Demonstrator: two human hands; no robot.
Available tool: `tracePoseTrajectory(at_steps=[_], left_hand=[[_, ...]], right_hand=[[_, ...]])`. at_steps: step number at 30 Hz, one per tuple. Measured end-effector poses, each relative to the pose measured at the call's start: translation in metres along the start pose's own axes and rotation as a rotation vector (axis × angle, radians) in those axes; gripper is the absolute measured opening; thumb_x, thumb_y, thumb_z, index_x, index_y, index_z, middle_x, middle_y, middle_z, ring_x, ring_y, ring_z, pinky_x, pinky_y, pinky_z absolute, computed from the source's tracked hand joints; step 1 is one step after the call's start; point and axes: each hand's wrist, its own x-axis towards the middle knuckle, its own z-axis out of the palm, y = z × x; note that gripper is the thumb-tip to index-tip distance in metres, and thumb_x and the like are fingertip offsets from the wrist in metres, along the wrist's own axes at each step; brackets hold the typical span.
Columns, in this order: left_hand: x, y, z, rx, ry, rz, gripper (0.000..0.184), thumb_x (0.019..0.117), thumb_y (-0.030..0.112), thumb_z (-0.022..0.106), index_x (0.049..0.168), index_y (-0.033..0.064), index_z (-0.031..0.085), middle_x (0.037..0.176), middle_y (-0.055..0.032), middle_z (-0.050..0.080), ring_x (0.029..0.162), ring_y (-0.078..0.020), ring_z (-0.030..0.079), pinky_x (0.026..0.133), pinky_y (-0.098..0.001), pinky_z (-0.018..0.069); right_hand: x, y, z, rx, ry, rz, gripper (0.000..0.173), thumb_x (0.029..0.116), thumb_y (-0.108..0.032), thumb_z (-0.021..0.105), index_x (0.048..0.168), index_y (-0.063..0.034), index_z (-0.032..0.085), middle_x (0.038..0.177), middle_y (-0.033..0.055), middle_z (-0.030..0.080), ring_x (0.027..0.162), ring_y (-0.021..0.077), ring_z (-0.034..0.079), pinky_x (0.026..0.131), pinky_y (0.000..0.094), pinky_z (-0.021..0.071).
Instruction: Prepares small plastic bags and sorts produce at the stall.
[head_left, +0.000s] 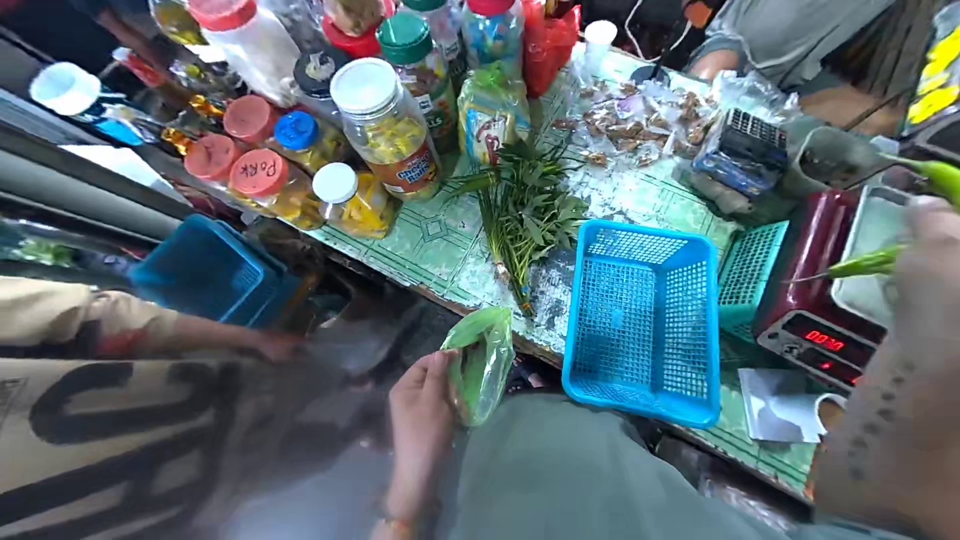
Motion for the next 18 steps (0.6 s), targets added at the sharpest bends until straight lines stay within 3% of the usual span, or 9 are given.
tracePoseTrajectory(at_steps=[2, 3, 6, 8, 11, 14, 15, 16, 18], left_hand=[[-0.002, 0.004, 0.005, 0.003, -0.039, 0.021, 0.026, 0.1075, 0.013, 0.051, 0.103, -0.0003, 0.074, 0.068, -0.0017, 0.067, 0.050, -0.0069, 0.060, 0.048, -0.0238, 0.0549], [-0.002, 0.007, 0.008, -0.018, -0.056, 0.032, 0.026, 0.1076, 0.012, 0.051, 0.104, -0.0009, 0.073, 0.069, -0.0022, 0.068, 0.052, -0.0073, 0.061, 0.050, -0.0240, 0.0557], [-0.005, 0.020, 0.015, -0.158, 0.009, 0.059, 0.029, 0.1093, 0.012, 0.045, 0.106, -0.0016, 0.071, 0.075, -0.0042, 0.070, 0.060, -0.0096, 0.065, 0.058, -0.0267, 0.0600], [-0.006, 0.031, 0.007, -0.240, 0.152, 0.073, 0.033, 0.1116, 0.014, 0.035, 0.111, 0.0004, 0.066, 0.081, -0.0026, 0.070, 0.066, -0.0098, 0.068, 0.062, -0.0283, 0.0614], [-0.003, 0.033, -0.020, -0.298, 0.345, 0.031, 0.035, 0.1132, 0.021, 0.033, 0.114, 0.0034, 0.063, 0.089, -0.0032, 0.072, 0.073, -0.0112, 0.070, 0.066, -0.0301, 0.0624], [-0.015, 0.011, -0.033, -0.293, 0.338, -0.101, 0.035, 0.1129, 0.021, 0.034, 0.110, 0.0034, 0.064, 0.082, -0.0025, 0.070, 0.066, -0.0094, 0.068, 0.060, -0.0284, 0.0608], [-0.020, 0.002, -0.031, -0.296, 0.333, -0.158, 0.035, 0.1127, 0.022, 0.035, 0.110, 0.0034, 0.064, 0.075, -0.0013, 0.067, 0.057, -0.0074, 0.062, 0.052, -0.0256, 0.0570], [-0.024, -0.003, -0.030, -0.307, 0.335, -0.211, 0.034, 0.1127, 0.023, 0.036, 0.110, 0.0041, 0.064, 0.070, -0.0006, 0.064, 0.051, -0.0064, 0.058, 0.046, -0.0239, 0.0535], [-0.029, -0.012, -0.027, -0.358, 0.354, -0.279, 0.034, 0.1129, 0.024, 0.037, 0.111, 0.0038, 0.064, 0.065, -0.0004, 0.061, 0.045, -0.0056, 0.054, 0.041, -0.0224, 0.0496]], right_hand=[[-0.072, -0.107, 0.028, 0.295, -0.203, -0.231, 0.028, 0.0979, -0.021, 0.066, 0.121, -0.0090, 0.054, 0.098, -0.0047, 0.057, 0.079, -0.0004, 0.057, 0.072, 0.0219, 0.0533], [-0.110, -0.146, 0.050, 0.474, -0.316, -0.348, 0.024, 0.0953, -0.012, 0.067, 0.116, -0.0097, 0.054, 0.103, -0.0059, 0.058, 0.082, -0.0015, 0.059, 0.070, 0.0193, 0.0552], [-0.226, -0.189, 0.142, 0.900, -0.576, -0.669, 0.016, 0.0920, -0.007, 0.071, 0.090, -0.0086, 0.055, 0.111, 0.0075, 0.056, 0.098, 0.0108, 0.060, 0.081, 0.0249, 0.0564], [-0.281, -0.172, 0.190, 0.989, -0.869, -0.834, 0.013, 0.0892, -0.005, 0.071, 0.088, -0.0060, 0.059, 0.111, 0.0144, 0.059, 0.101, 0.0185, 0.062, 0.089, 0.0286, 0.0561], [-0.300, -0.146, 0.218, 0.368, -1.512, -1.000, 0.020, 0.0961, -0.018, 0.070, 0.108, -0.0017, 0.070, 0.126, 0.0196, 0.062, 0.115, 0.0313, 0.065, 0.098, 0.0452, 0.0561], [-0.296, -0.137, 0.225, -0.362, -1.982, -1.001, 0.053, 0.1017, -0.030, 0.065, 0.143, 0.0019, 0.055, 0.157, 0.0265, 0.042, 0.143, 0.0463, 0.043, 0.112, 0.0644, 0.0411], [-0.288, -0.143, 0.221, -0.481, -2.035, -1.017, 0.054, 0.1008, -0.028, 0.065, 0.145, 0.0018, 0.053, 0.159, 0.0269, 0.038, 0.142, 0.0481, 0.045, 0.109, 0.0674, 0.0424], [-0.276, -0.151, 0.217, -0.456, -2.066, -1.020, 0.048, 0.0995, -0.023, 0.066, 0.140, 0.0010, 0.059, 0.154, 0.0255, 0.046, 0.135, 0.0469, 0.051, 0.106, 0.0675, 0.0449], [-0.243, -0.174, 0.211, -0.136, -2.149, -0.817, 0.030, 0.1037, -0.018, 0.062, 0.125, 0.0007, 0.070, 0.124, 0.0209, 0.069, 0.114, 0.0361, 0.067, 0.100, 0.0587, 0.0510]])
